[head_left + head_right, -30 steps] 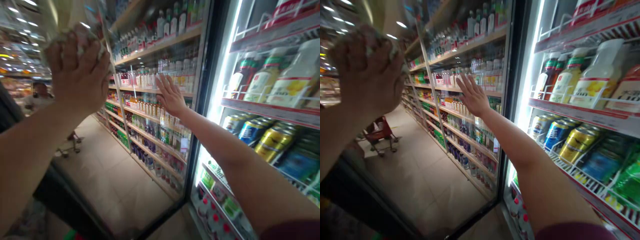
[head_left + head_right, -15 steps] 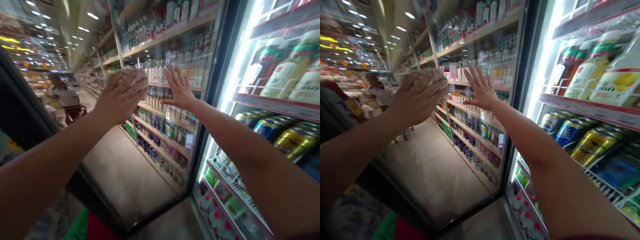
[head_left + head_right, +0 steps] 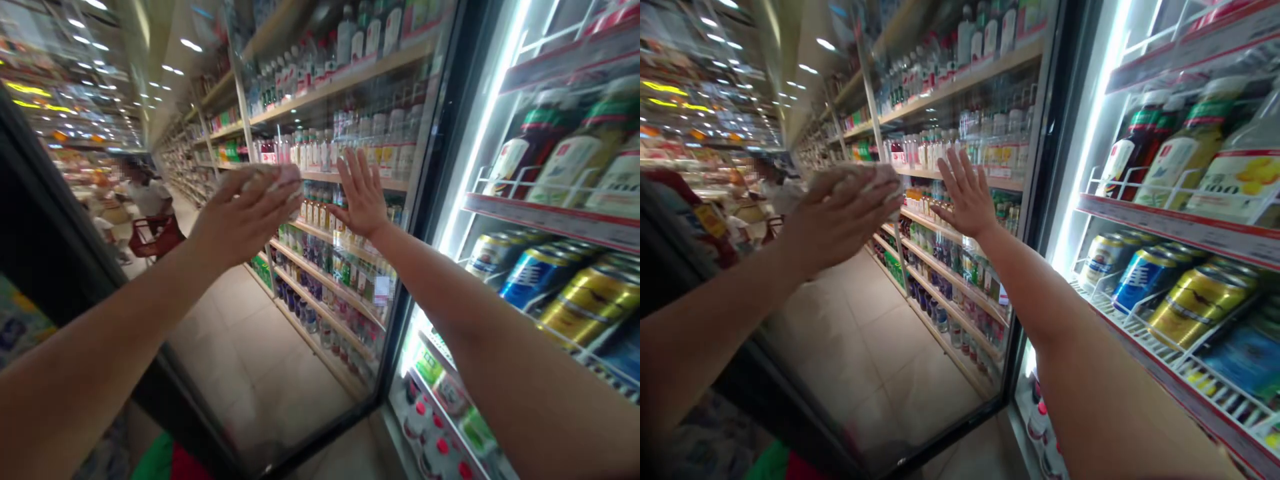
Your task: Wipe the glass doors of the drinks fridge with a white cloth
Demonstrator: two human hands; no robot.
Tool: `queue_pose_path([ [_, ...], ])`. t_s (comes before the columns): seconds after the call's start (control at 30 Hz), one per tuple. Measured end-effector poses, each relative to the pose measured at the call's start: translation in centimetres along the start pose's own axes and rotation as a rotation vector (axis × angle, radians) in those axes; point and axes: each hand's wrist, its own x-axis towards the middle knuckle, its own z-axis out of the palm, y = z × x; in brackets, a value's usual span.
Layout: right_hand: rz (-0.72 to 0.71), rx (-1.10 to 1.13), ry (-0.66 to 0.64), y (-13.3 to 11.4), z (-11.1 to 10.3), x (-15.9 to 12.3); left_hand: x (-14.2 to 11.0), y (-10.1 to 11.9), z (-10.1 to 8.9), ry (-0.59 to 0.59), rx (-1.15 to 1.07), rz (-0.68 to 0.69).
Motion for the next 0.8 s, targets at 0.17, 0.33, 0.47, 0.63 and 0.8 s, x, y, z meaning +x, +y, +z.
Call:
queue_pose_path([
  [0.17, 0.023, 0.005, 0.037, -0.4, 0.0, -0.4, -0.2, -0.5, -0.7, 0.290, 0.197, -0.369],
  [0.33, 0.011, 0.034, 0.072, -0.6, 0.3, -0.4, -2.3, 1.7, 3.3, 0.004, -0.055, -0.046],
  [0.47, 0.020, 0.049, 0.058, -0.6, 0.4, -0.2, -2.6, 0.8, 2.5, 0.104, 0.060, -0.141],
  [0.63, 0.012, 0.028, 0.091, -0.7, 0.6, -0.3, -3.4, 1.0, 3.1, 0.236, 0.207, -0.199],
  [0.8, -0.007, 0.013, 0.170, -0.7, 1.4, -0.3, -4.1, 0.6, 3.5, 0.019, 0.176, 0.108],
])
